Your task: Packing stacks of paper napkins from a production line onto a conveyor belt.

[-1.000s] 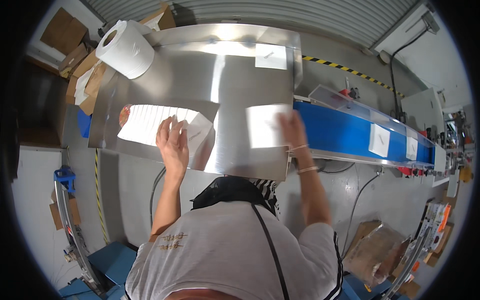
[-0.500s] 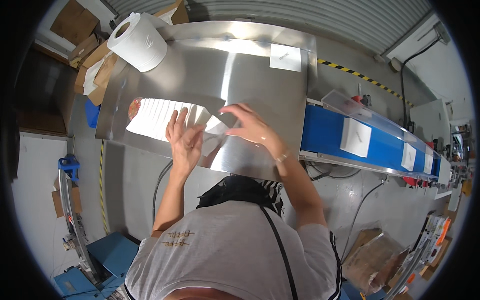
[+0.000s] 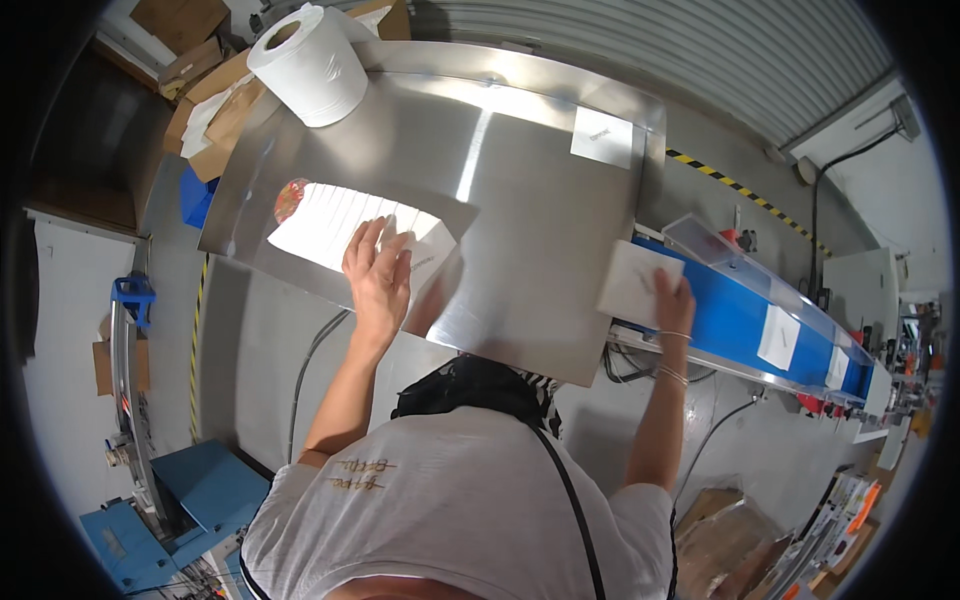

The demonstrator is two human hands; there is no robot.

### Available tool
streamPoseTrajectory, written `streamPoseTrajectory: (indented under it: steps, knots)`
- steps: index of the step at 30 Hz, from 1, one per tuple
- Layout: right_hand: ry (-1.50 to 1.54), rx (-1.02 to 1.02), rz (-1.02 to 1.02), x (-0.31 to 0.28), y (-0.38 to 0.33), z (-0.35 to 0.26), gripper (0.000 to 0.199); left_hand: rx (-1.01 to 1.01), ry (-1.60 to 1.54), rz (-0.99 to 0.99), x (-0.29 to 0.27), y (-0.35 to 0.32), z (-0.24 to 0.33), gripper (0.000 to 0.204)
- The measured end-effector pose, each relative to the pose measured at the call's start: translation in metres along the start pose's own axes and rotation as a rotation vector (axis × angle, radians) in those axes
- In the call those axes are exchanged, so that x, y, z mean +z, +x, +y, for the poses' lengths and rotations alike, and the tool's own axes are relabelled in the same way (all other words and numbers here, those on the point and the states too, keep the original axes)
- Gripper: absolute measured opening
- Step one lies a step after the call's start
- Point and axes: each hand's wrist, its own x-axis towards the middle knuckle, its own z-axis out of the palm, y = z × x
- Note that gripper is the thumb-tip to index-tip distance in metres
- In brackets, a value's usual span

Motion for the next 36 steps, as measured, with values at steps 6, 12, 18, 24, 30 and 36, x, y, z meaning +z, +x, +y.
streamPoseTrajectory:
  steps: [6,12,18,24,30,36]
  knots:
    - [-0.631,-0.515,0.446,0.006,-0.001,-0.029,0.058,0.055,0.061,0.031,0.005,-0.002,-0.003,0.024]
    - [0.242,-0.601,-0.65,0.101,-0.065,-0.182,0.048,0.127,0.021,0.012,0.002,-0.005,-0.007,0.026]
    - [0.336,-0.701,-0.99,0.15,-0.066,-0.208,0.044,0.166,-0.039,-0.062,-0.01,-0.002,0.002,0.018]
    - [0.387,-0.441,-1.007,0.127,-0.071,-0.175,0.035,-0.011,-0.034,-0.011,-0.003,0.01,-0.015,0.028]
    - [0.282,-0.125,-0.211,0.066,-0.02,-0.05,0.034,0.011,0.038,-0.035,-0.005,0.013,-0.013,0.027]
    - [-0.763,-0.211,0.632,0.005,0.002,-0.021,0.059,0.02,-0.009,0.0,-0.002,0.013,-0.019,0.025]
